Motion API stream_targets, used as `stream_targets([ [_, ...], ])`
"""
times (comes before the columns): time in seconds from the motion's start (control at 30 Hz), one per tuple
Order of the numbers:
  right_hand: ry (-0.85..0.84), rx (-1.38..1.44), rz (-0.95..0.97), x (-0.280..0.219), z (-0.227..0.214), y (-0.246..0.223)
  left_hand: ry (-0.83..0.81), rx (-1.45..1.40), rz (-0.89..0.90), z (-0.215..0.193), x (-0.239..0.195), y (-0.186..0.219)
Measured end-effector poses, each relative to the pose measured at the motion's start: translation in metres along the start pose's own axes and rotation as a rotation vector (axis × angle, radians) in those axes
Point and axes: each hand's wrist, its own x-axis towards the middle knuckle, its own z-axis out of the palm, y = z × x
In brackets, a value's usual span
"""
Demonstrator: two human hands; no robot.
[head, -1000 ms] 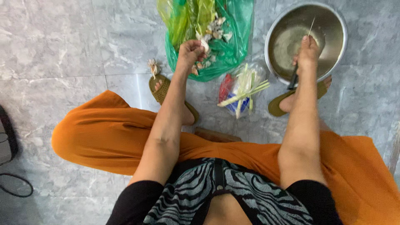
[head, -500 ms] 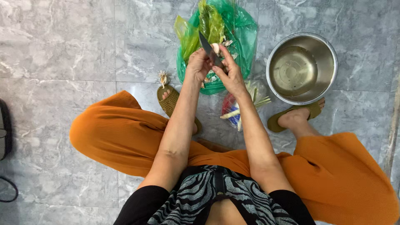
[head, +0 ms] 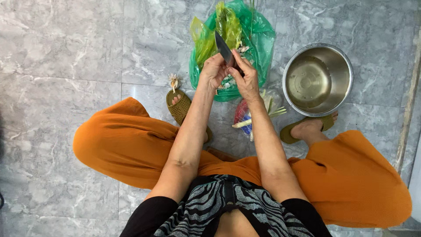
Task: The person sits on the floor and uses a knife to peel garlic cloves. They separate the cloves from the bulb, remove the skins, and place the peeled cloves into a metal bowl.
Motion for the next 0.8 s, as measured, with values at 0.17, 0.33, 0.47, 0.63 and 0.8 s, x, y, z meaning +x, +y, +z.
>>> stream_targets([
  [0.17,0.088,0.225,0.064,-0.004,0.004,0.021,-0.075,-0.029,-0.014,0.006,-0.005,-0.001],
  [0.33,0.143,0.739,0.386,-0.005,-0.012,0.035,-0.270,-0.010,-0.085,0.034,-0.022,0.018],
  [0.47,0.143,0.696,0.562,-0.004,-0.022,0.038,-0.382,-0.055,-0.092,0.058,-0.041,0.022],
  [0.63,0.080,0.822,0.491,-0.007,-0.021,0.019,-0.388,-0.036,0.019,0.054,-0.041,0.033],
  [0.8,-0.078,0.858,0.359,-0.005,-0.014,-0.006,-0.323,-0.092,0.078,0.035,-0.024,0.026],
])
